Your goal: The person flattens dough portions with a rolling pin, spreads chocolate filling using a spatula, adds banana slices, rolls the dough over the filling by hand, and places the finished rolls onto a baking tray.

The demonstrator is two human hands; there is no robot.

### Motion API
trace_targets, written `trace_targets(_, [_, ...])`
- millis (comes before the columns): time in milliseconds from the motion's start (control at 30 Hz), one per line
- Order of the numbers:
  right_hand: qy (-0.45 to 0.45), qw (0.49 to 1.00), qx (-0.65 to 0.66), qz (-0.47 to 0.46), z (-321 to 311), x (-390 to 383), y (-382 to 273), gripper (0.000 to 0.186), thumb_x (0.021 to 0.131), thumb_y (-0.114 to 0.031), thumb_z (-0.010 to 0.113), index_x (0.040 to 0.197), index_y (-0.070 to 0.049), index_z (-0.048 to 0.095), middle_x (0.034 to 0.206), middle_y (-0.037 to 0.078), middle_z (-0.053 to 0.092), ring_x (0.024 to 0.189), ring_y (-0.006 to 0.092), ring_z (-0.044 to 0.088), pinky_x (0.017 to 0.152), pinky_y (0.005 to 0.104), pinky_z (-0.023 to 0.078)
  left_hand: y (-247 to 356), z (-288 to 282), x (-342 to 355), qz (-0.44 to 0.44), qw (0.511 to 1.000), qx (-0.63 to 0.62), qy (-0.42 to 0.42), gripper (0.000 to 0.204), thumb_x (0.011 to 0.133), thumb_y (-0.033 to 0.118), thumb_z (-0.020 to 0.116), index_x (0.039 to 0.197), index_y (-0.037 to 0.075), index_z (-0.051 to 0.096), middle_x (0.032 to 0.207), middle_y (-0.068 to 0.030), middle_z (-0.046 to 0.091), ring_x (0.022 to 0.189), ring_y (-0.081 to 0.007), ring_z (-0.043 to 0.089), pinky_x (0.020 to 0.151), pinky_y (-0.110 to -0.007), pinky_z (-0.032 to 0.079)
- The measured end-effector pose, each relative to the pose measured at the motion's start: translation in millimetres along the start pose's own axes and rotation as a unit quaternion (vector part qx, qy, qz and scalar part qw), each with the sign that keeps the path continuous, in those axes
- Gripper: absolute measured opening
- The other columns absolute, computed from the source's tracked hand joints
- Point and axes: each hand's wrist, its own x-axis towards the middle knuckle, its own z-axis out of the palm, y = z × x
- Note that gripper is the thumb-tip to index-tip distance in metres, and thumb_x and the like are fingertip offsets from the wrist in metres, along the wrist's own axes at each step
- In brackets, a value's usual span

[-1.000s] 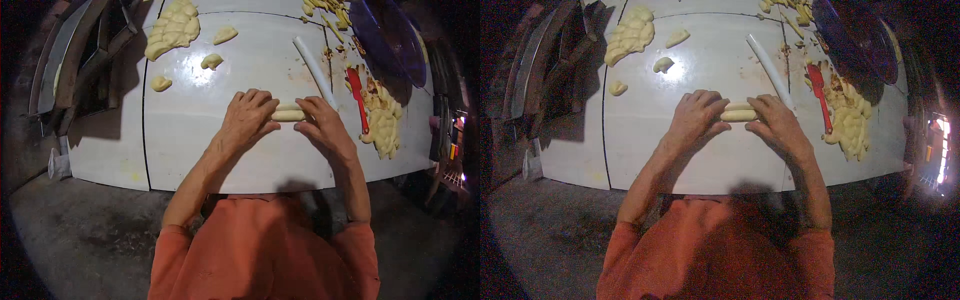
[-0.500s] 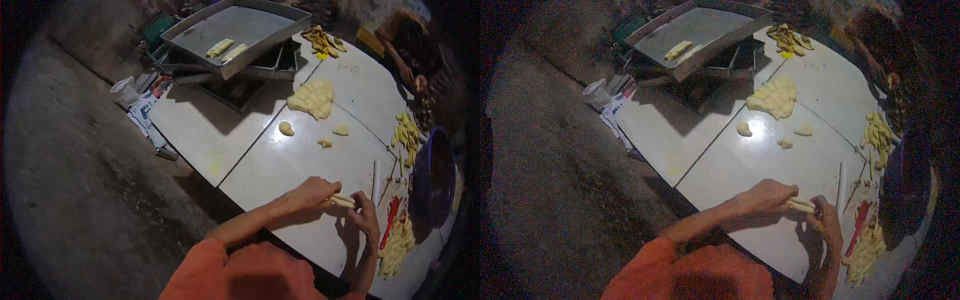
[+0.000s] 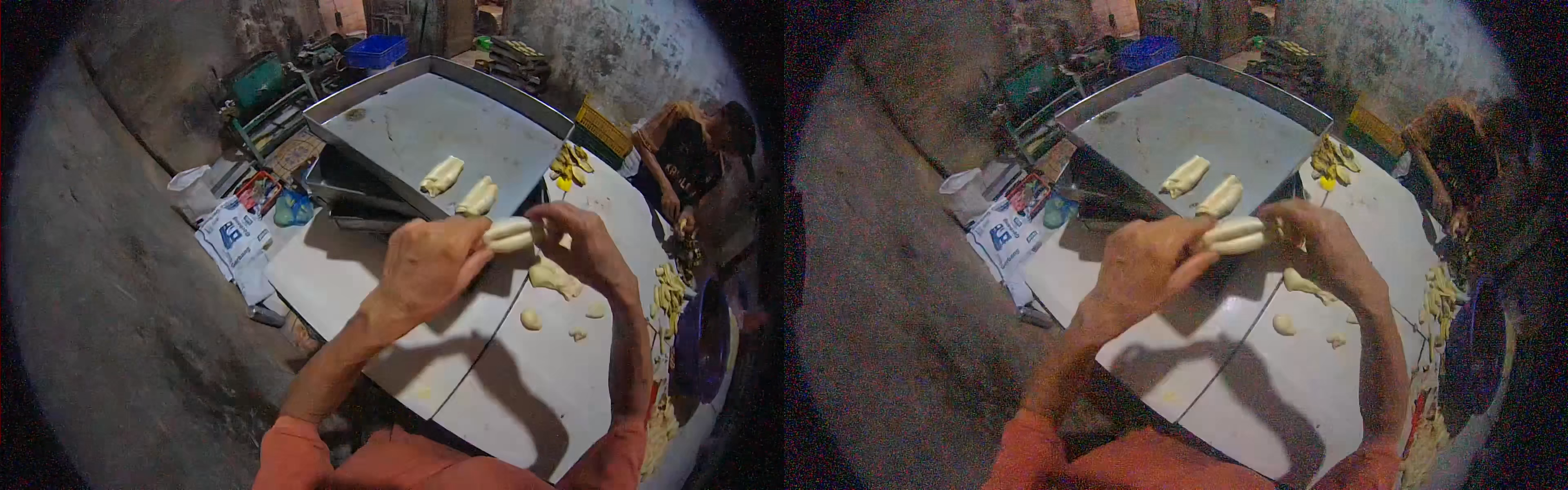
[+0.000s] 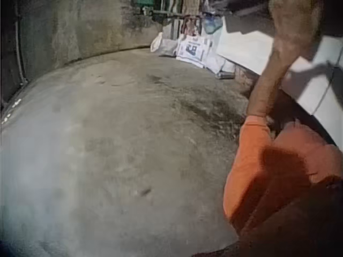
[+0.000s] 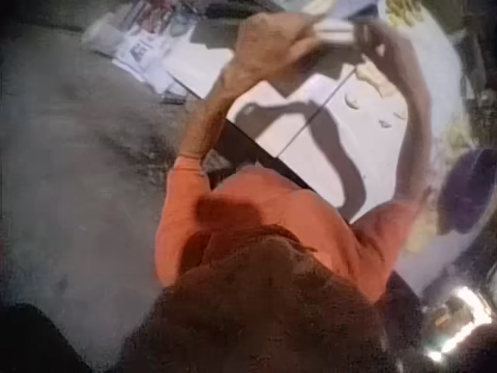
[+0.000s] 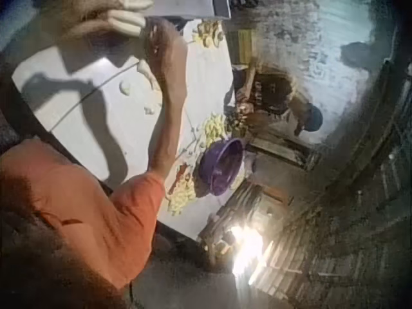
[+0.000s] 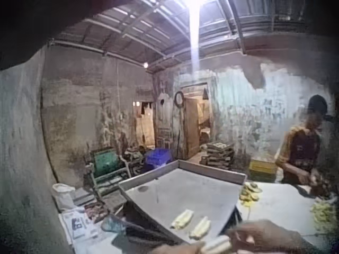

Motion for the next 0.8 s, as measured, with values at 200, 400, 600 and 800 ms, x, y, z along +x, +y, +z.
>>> trace_targets(200, [-0.017, 0.993, -0.1, -0.054, 43, 202, 15, 0.032, 0.084, -0.006, 0.072, 0.116, -0.005, 0.068, 0.103, 0.014, 0.068, 0.093, 0.0337, 0.067, 0.082, 0.0419, 0.054, -122, -54, 73, -0.075, 0.993, 0.092, -0.004, 0.039, 0.09, 0.042, 0.073, 0.11, 0.009, 0.077, 0.087, -0.0168, 0.075, 0.079, -0.035, 0.074, 0.072, -0.047, 0.056])
trace_targets(400, [-0.172, 0.98, -0.101, -0.002, 120, 277, 62, 0.054, 0.077, 0.003, 0.059, 0.129, -0.007, 0.067, 0.119, 0.021, 0.069, 0.111, 0.0379, 0.066, 0.097, 0.0458, 0.053, -214, -35, 108, -0.159, 0.939, 0.195, -0.234, 0.053, 0.08, 0.058, 0.076, 0.104, 0.011, 0.08, 0.09, -0.0185, 0.076, 0.086, -0.0387, 0.074, 0.08, -0.05, 0.056])
trace_targets(600, [-0.237, 0.959, -0.14, 0.073, 141, 292, 69, 0.053, 0.077, 0.001, 0.063, 0.129, -0.005, 0.067, 0.129, 0.021, 0.065, 0.121, 0.0393, 0.062, 0.102, 0.0457, 0.051, -228, -22, 134, -0.17, 0.948, 0.131, -0.234, 0.04, 0.075, 0.037, 0.085, 0.097, 0.003, 0.079, 0.097, -0.0227, 0.076, 0.094, -0.0362, 0.075, 0.082, -0.045, 0.06])
trace_targets(800, [-0.11, 0.986, -0.117, -0.035, 144, 279, 69, 0.044, 0.082, 0.003, 0.06, 0.124, -0.006, 0.069, 0.118, 0.018, 0.069, 0.117, 0.0391, 0.064, 0.1, 0.0462, 0.052, -227, -14, 139, -0.148, 0.939, 0.175, -0.258, 0.025, 0.085, 0.025, 0.071, 0.1, 0.006, 0.08, 0.104, -0.0183, 0.077, 0.099, -0.0353, 0.075, 0.083, -0.046, 0.059])
